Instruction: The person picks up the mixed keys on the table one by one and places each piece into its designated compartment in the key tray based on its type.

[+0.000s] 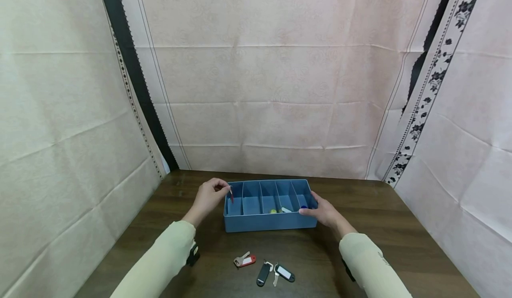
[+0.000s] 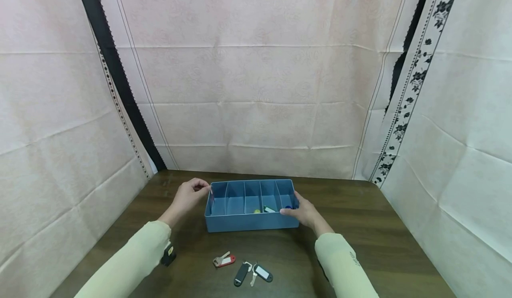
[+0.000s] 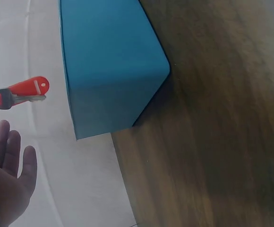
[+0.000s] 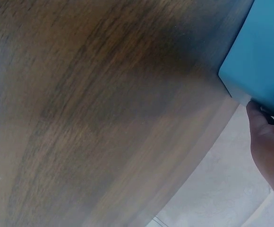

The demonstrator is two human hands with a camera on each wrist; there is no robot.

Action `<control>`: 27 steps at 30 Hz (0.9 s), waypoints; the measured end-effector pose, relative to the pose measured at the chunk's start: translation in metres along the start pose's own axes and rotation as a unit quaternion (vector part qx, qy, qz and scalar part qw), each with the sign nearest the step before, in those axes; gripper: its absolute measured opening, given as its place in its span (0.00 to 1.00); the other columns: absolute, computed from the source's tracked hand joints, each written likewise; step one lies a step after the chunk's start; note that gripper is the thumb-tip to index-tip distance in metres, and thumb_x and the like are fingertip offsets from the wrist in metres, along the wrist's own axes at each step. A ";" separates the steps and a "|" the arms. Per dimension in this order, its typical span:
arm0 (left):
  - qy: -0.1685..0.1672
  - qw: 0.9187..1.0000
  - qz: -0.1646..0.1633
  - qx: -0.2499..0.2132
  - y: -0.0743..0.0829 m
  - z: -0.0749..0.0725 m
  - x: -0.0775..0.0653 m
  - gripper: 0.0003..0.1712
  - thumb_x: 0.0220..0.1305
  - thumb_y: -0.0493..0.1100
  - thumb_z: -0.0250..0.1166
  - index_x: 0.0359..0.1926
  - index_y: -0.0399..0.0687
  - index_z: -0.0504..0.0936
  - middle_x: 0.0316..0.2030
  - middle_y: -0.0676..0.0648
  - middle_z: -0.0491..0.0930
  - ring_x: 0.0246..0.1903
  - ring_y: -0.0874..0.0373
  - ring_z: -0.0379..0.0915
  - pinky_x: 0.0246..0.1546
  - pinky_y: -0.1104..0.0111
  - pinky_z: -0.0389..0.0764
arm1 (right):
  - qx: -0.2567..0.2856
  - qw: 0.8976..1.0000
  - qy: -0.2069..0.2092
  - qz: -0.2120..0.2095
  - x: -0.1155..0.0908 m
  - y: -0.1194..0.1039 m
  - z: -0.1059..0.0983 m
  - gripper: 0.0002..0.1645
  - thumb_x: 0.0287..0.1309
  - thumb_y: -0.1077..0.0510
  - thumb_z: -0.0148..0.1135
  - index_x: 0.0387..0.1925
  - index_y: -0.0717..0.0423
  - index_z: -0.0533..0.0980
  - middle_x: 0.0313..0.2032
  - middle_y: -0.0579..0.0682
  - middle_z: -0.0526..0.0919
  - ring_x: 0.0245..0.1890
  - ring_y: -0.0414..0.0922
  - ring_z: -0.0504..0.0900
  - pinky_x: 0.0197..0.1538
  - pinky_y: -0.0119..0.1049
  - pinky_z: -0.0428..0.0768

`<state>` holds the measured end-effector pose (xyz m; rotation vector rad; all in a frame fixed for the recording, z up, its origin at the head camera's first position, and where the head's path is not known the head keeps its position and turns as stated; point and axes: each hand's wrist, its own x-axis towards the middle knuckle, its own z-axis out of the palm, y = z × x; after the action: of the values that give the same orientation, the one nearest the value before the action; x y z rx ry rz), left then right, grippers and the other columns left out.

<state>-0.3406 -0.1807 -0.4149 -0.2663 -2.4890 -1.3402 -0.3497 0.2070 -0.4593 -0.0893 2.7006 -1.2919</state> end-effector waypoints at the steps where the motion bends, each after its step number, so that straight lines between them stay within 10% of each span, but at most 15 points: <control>1: 0.004 1.000 -0.005 -0.002 0.000 0.002 0.002 0.05 0.66 0.43 0.67 0.37 0.48 0.85 0.39 0.49 0.81 0.38 0.55 0.75 0.39 0.63 0.78 | -0.001 1.000 0.000 0.000 0.000 0.000 0.000 0.68 0.48 0.29 0.68 0.79 0.52 0.45 0.75 0.66 0.51 0.71 0.69 0.52 0.63 0.71 0.56; 27: 0.020 0.998 -0.059 -0.006 -0.026 0.026 0.027 0.07 0.68 0.43 0.65 0.39 0.44 0.85 0.40 0.45 0.80 0.38 0.51 0.73 0.39 0.62 0.78 | -0.004 1.000 0.004 -0.004 0.003 0.004 0.000 0.71 0.44 0.26 0.68 0.79 0.51 0.45 0.75 0.65 0.51 0.71 0.69 0.53 0.63 0.71 0.57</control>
<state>-0.3782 -0.1727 -0.4388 -0.0959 -2.4974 -1.3924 -0.3526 0.2094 -0.4624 -0.0954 2.7139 -1.2859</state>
